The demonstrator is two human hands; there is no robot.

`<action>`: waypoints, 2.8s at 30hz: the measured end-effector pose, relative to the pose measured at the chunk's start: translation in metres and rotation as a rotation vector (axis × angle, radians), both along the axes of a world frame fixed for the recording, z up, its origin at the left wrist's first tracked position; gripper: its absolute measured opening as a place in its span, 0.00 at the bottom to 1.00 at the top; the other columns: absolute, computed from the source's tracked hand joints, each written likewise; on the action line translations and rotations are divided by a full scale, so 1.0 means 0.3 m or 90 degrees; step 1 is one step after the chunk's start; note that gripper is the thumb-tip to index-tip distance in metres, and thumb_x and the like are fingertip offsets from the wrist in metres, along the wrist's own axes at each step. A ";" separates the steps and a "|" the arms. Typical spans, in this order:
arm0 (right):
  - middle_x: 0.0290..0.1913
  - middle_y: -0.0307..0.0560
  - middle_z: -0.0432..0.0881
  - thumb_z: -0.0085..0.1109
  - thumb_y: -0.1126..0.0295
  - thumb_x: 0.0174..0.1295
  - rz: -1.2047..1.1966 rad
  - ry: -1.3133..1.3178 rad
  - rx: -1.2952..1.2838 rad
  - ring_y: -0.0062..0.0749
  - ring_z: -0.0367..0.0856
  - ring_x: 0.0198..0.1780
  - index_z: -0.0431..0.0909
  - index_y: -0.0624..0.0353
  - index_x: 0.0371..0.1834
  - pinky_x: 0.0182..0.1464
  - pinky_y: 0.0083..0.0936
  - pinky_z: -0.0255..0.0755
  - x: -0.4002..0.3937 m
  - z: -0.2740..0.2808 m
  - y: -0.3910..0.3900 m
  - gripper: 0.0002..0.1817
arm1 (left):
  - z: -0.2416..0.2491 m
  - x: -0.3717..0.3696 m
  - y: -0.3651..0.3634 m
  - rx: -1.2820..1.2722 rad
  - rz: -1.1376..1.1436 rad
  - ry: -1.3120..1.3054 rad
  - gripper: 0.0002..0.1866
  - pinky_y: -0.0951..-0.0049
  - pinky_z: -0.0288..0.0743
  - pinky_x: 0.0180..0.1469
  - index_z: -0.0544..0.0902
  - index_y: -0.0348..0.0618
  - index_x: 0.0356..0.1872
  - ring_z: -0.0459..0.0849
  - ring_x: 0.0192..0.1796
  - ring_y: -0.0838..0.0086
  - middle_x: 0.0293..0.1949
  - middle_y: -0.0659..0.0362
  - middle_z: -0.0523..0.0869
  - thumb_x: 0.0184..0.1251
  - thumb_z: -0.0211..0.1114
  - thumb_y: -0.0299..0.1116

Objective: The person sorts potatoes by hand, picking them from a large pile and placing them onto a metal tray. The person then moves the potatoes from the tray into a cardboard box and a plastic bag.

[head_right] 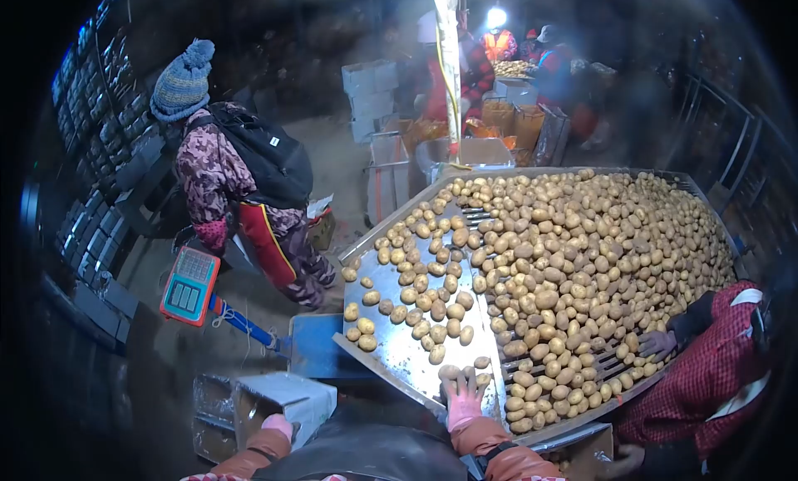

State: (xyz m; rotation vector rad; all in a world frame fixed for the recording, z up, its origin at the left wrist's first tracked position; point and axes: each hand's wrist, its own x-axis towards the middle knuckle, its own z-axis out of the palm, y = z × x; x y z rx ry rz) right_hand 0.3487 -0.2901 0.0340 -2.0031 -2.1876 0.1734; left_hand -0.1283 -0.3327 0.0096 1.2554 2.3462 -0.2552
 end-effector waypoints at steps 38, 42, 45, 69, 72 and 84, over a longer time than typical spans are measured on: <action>0.74 0.60 0.63 0.69 0.50 0.52 -0.026 0.020 -0.122 0.64 0.56 0.75 0.65 0.56 0.72 0.75 0.63 0.47 -0.018 0.092 0.033 0.44 | -0.298 -0.120 0.944 0.004 -0.018 -0.012 0.29 0.57 0.72 0.66 0.64 0.50 0.74 0.78 0.64 0.51 0.61 0.45 0.81 0.74 0.57 0.40; 0.73 0.60 0.64 0.69 0.53 0.51 -0.049 0.022 -0.122 0.65 0.56 0.75 0.65 0.55 0.72 0.74 0.62 0.49 -0.032 0.097 0.028 0.44 | -0.115 -0.046 0.899 -0.051 0.106 -0.341 0.22 0.60 0.77 0.59 0.77 0.44 0.66 0.85 0.55 0.58 0.54 0.48 0.86 0.76 0.55 0.40; 0.73 0.59 0.64 0.68 0.52 0.53 -0.057 0.032 -0.124 0.65 0.56 0.75 0.66 0.55 0.71 0.74 0.61 0.51 -0.039 0.109 0.034 0.42 | -0.438 -0.128 0.891 0.040 0.384 -0.630 0.19 0.63 0.76 0.58 0.83 0.45 0.59 0.85 0.55 0.64 0.52 0.52 0.88 0.76 0.55 0.42; 0.60 0.59 0.79 0.67 0.69 0.57 -0.265 0.220 0.189 0.56 0.76 0.62 0.80 0.53 0.58 0.66 0.51 0.67 0.178 0.111 0.109 0.23 | 0.218 1.109 1.195 0.359 -0.653 -0.336 0.37 0.51 0.66 0.70 0.72 0.58 0.70 0.71 0.69 0.48 0.68 0.44 0.72 0.58 0.73 0.48; 0.74 0.58 0.64 0.70 0.50 0.55 -0.551 -0.029 0.082 0.63 0.56 0.75 0.68 0.41 0.73 0.70 0.64 0.58 0.298 0.107 0.041 0.40 | 0.261 1.233 1.164 0.196 -0.747 -0.255 0.41 0.40 0.61 0.72 0.69 0.66 0.72 0.65 0.74 0.49 0.71 0.48 0.68 0.53 0.75 0.50; 0.63 0.56 0.78 0.68 0.56 0.59 -0.322 0.423 -0.072 0.50 0.72 0.67 0.78 0.51 0.62 0.69 0.43 0.65 0.219 0.267 0.324 0.27 | 0.169 1.063 0.883 0.270 -0.659 -0.198 0.35 0.43 0.60 0.72 0.73 0.61 0.67 0.64 0.73 0.47 0.72 0.46 0.66 0.56 0.74 0.48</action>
